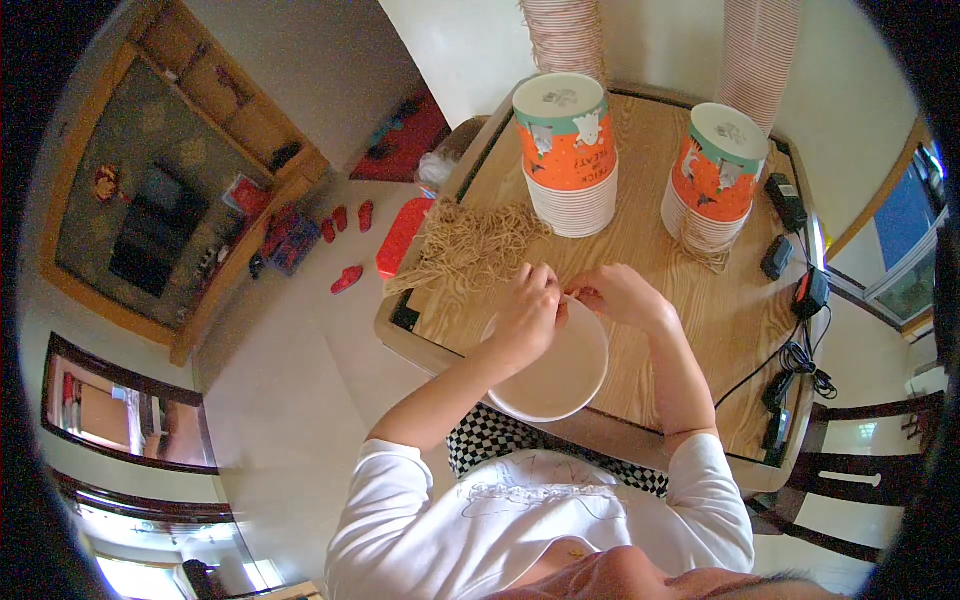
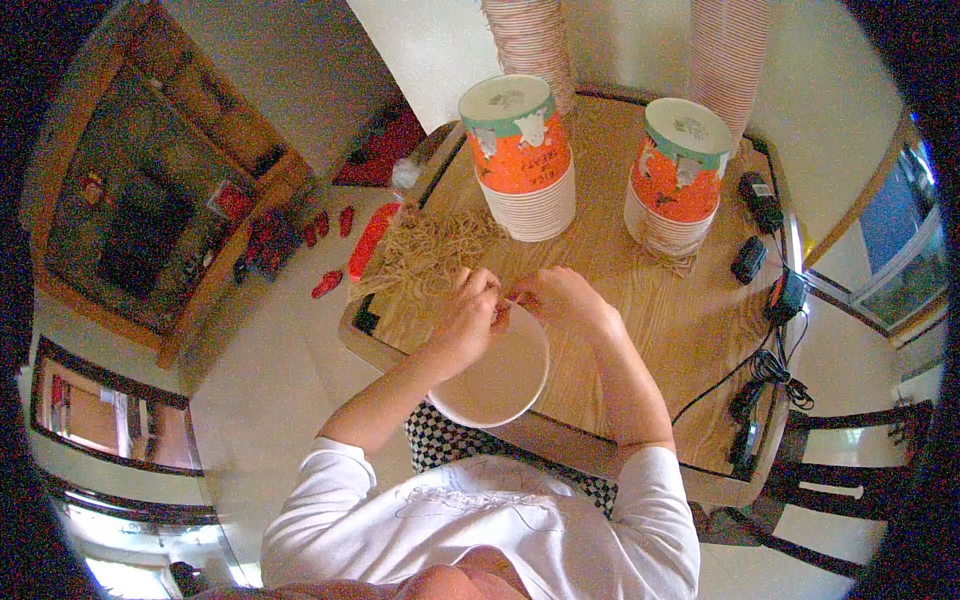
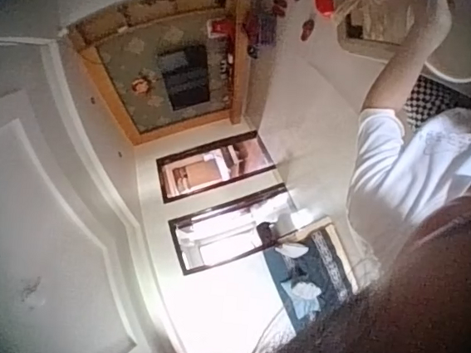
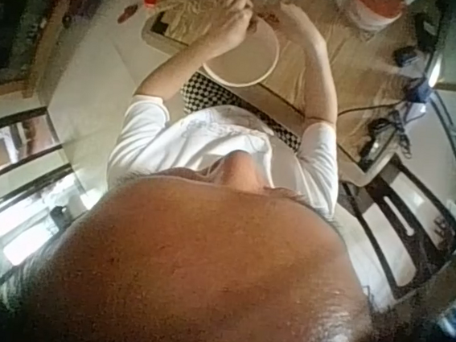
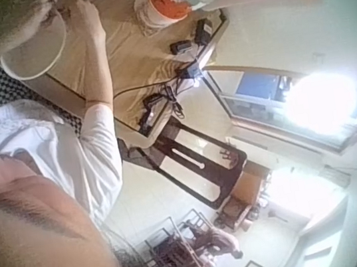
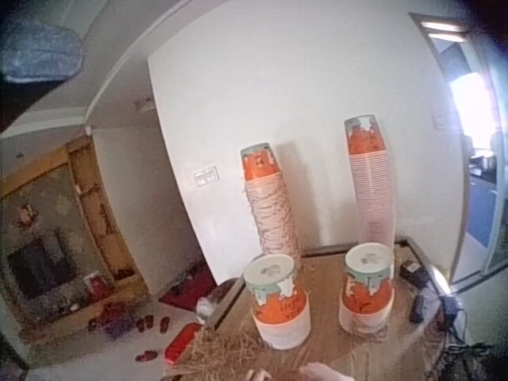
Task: The person is threading thin twine or rubber bands onto paper cups, likely for a packaging or decorative purpose.
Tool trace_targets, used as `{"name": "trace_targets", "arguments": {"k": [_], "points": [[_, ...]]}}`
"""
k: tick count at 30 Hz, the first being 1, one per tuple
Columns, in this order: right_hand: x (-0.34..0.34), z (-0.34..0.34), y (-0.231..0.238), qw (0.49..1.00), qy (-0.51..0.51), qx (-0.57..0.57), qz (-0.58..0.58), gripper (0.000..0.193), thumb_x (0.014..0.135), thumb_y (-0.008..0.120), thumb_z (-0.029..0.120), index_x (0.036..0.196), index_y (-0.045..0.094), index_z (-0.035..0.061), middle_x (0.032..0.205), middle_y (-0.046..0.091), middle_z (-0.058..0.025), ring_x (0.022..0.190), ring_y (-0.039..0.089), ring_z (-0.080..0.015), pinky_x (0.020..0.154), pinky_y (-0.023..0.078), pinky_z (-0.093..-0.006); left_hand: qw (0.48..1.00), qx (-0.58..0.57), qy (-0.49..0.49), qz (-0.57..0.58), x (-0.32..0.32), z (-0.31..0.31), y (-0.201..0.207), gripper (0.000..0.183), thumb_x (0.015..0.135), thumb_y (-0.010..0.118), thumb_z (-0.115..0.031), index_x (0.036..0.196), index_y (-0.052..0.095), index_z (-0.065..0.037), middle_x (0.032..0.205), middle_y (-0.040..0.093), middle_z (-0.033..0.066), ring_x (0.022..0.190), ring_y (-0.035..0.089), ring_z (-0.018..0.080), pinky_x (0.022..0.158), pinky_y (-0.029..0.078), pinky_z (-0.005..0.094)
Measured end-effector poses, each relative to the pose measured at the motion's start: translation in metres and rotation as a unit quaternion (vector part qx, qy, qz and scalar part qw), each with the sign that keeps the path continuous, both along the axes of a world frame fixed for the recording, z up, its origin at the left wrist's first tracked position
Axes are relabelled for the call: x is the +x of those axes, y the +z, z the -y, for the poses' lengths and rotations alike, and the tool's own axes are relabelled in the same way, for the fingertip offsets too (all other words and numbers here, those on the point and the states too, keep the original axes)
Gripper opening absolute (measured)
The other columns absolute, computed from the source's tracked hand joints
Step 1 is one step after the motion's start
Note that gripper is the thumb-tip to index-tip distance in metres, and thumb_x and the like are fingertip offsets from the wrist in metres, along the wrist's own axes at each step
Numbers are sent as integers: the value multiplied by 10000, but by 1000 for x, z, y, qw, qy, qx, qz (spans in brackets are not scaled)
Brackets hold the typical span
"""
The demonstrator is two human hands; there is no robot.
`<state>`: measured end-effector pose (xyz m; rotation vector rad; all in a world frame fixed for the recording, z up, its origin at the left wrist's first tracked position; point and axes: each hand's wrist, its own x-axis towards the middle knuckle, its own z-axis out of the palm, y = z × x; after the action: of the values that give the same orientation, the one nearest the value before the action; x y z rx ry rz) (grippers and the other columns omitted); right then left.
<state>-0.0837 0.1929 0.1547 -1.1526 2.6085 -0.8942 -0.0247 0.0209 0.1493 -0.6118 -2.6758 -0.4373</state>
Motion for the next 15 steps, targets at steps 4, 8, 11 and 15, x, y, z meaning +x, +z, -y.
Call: {"name": "trace_targets", "arguments": {"k": [4,8,11,15], "points": [[-1,0,-2,1000,12,-6,-1,181,747,609,137,911,664,86,793,645,-153,729,612,-347,646,481,-423,1000,0,0,17,1,1,-1,128,666,642,-63,760,612,18,898,539,126,893,485,269,810,425,364],[-1,-1,-3,1000,13,-2,-15,167,760,596,146,903,663,90,787,640,-153,731,607,-351,640,475,-430,999,-14,8,38,2,1,2,125,671,647,-65,762,613,13,904,540,127,905,483,267,816,425,361],[0,0,-2,1000,1,13,0,167,769,586,153,908,655,92,780,637,-154,727,606,-351,634,473,-432,999,-21,9,30,4,3,2,122,683,652,-67,778,617,2,906,543,121,908,484,266,822,426,360],[-4,0,-11,1000,-21,3,-14,164,776,578,156,909,620,71,765,632,-163,719,608,-347,623,472,-425,999,-11,17,36,2,11,-2,135,696,654,-63,804,588,-14,906,538,128,920,480,286,833,420,376]]}}
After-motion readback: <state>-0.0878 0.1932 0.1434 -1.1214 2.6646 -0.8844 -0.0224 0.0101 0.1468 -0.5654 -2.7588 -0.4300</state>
